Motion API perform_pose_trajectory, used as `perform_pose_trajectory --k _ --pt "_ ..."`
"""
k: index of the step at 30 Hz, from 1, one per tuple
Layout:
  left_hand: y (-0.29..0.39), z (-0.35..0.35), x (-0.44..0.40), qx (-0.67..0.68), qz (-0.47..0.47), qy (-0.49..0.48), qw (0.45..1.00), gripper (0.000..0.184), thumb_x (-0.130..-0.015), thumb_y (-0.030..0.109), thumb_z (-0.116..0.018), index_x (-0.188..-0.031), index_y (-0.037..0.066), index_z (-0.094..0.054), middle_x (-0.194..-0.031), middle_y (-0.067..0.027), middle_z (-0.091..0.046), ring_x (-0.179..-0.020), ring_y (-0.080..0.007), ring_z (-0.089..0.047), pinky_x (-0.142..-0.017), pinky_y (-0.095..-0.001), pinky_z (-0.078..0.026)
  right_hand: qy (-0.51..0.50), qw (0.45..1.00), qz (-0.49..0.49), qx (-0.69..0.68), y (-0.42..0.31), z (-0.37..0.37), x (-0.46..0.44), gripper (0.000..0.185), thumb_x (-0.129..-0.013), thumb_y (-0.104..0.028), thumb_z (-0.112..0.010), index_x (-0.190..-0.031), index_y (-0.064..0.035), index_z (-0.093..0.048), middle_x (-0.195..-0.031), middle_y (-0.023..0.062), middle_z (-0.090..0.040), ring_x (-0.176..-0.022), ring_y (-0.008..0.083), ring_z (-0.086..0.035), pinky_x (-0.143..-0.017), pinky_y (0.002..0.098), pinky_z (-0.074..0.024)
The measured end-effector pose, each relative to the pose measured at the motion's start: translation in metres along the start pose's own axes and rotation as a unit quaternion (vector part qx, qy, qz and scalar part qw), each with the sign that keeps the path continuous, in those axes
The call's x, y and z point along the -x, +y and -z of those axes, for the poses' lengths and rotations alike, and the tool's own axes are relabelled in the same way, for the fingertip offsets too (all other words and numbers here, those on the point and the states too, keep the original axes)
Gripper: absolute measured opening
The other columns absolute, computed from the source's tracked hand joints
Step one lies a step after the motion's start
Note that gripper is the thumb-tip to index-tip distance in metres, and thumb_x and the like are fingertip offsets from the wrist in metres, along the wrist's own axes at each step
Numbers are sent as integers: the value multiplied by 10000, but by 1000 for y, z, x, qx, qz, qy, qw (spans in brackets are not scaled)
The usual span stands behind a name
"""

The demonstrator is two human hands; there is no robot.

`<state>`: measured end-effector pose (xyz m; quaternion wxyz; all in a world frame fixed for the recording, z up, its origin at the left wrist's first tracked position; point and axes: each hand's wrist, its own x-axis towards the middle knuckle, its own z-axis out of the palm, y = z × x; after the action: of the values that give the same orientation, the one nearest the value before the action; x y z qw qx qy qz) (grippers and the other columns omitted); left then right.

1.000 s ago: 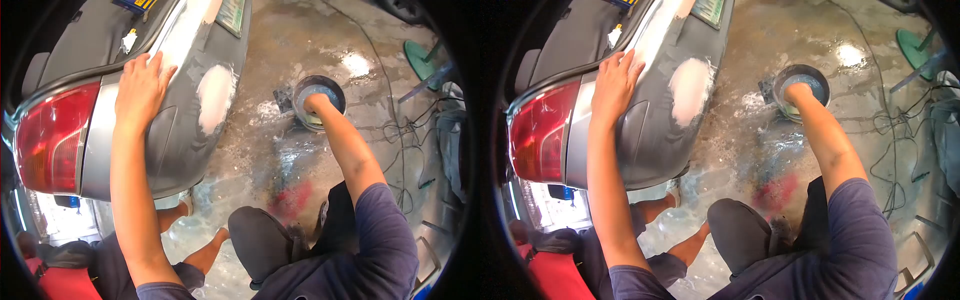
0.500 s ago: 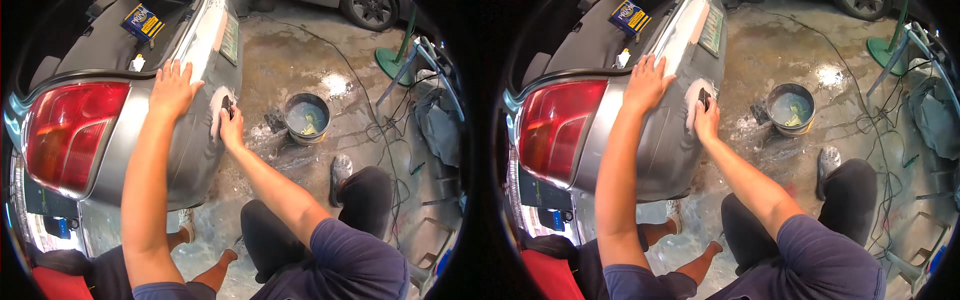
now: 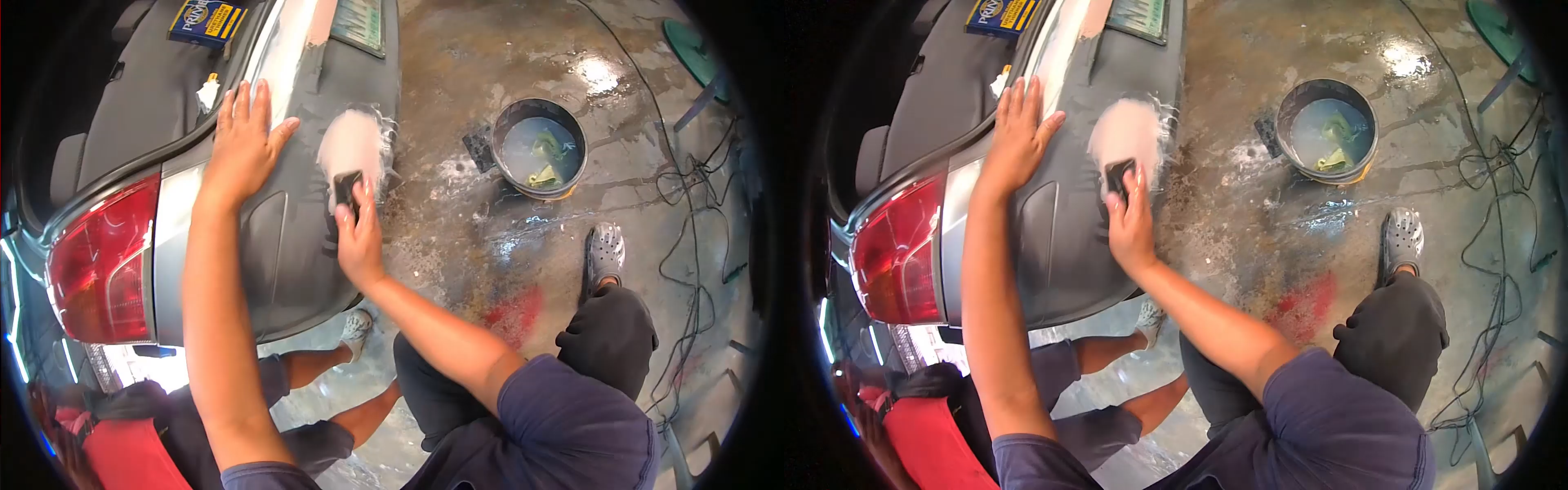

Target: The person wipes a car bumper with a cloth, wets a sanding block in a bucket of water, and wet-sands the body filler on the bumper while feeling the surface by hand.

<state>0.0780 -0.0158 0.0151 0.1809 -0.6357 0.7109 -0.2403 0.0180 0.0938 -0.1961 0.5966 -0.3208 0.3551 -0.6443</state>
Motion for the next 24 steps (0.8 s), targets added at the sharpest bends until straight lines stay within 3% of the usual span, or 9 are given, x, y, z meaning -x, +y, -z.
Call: perform_pose_trajectory --k 3,5,7,8,10,13,17,21,24 --pt "2 7 1 9 30 -8 999 818 -1030 568 -516 -1597 13 -321 -1644 -281 -289 -1546 -458 -193 -1256 -511 -209 19 999 -34 -24 8 -3 -84 648 -1065 -203 -534 -1588 54 -252 -1540 284 -462 -1429 374 -471 -1162 402 -395" --pt "11 15 0 33 58 -33 997 818 -1031 571 -514 -1598 14 -321 -1641 -283 -293 -1544 -456 -198 -1257 -511 -208 -14 996 -93 10 0 5 -128 619 -1066 -221 -522 -1572 54 -296 -1574 276 -422 -1446 406 -436 -1188 414 -363" --pt "4 4 -1 23 49 -24 998 823 -1028 579 -514 -1601 22 -318 -1641 -292 -285 -1543 -464 -196 -1256 -515 -210 8 999 -21 37 -9 5 -104 607 -1064 -214 -524 -1570 50 -319 -1604 280 -372 -1487 399 -379 -1215 417 -323" --pt "1 2 -1 18 47 -24 998 825 -1027 581 -514 -1602 23 -317 -1642 -291 -283 -1544 -466 -193 -1255 -515 -210 6 996 65 65 17 -1 -75 591 -1064 -196 -515 -1578 31 -331 -1637 282 -310 -1531 398 -300 -1240 431 -276" --pt "0 3 -7 17 42 -29 999 827 -1026 586 -514 -1602 26 -318 -1643 -291 -282 -1543 -470 -192 -1254 -516 -213 -32 996 56 56 4 5 -4 570 -1064 -163 -504 -1586 2 -346 -1656 304 -243 -1546 466 -222 -1253 495 -224" --pt "3 4 -6 28 54 -39 997 827 -1024 591 -515 -1601 31 -322 -1643 -290 -283 -1540 -474 -199 -1251 -519 -219 -18 995 80 49 11 3 -10 554 -1064 -170 -510 -1570 10 -373 -1647 305 -265 -1535 455 -258 -1249 480 -244" --pt "7 7 -3 27 54 -46 997 827 -1024 596 -510 -1606 41 -319 -1648 -284 -277 -1540 -474 -204 -1251 -518 -221 -7 999 3 44 16 3 -127 521 -1059 -192 -524 -1519 37 -443 -1633 281 -315 -1515 410 -319 -1233 432 -294" --pt "10 11 -6 33 73 -65 995 832 -1023 603 -506 -1610 46 -313 -1657 -274 -268 -1544 -467 -201 -1254 -510 -216 -4 995 68 73 10 2 -55 537 -1057 -186 -532 -1530 42 -423 -1629 300 -309 -1515 442 -312 -1243 461 -268" --pt "7 4 -5 8 46 -31 998 834 -1020 606 -509 -1608 46 -318 -1658 -271 -269 -1546 -464 -197 -1257 -503 -210 -51 998 37 23 -8 6 21 555 -1069 -196 -526 -1545 57 -392 -1651 263 -300 -1564 388 -236 -1257 442 -227"
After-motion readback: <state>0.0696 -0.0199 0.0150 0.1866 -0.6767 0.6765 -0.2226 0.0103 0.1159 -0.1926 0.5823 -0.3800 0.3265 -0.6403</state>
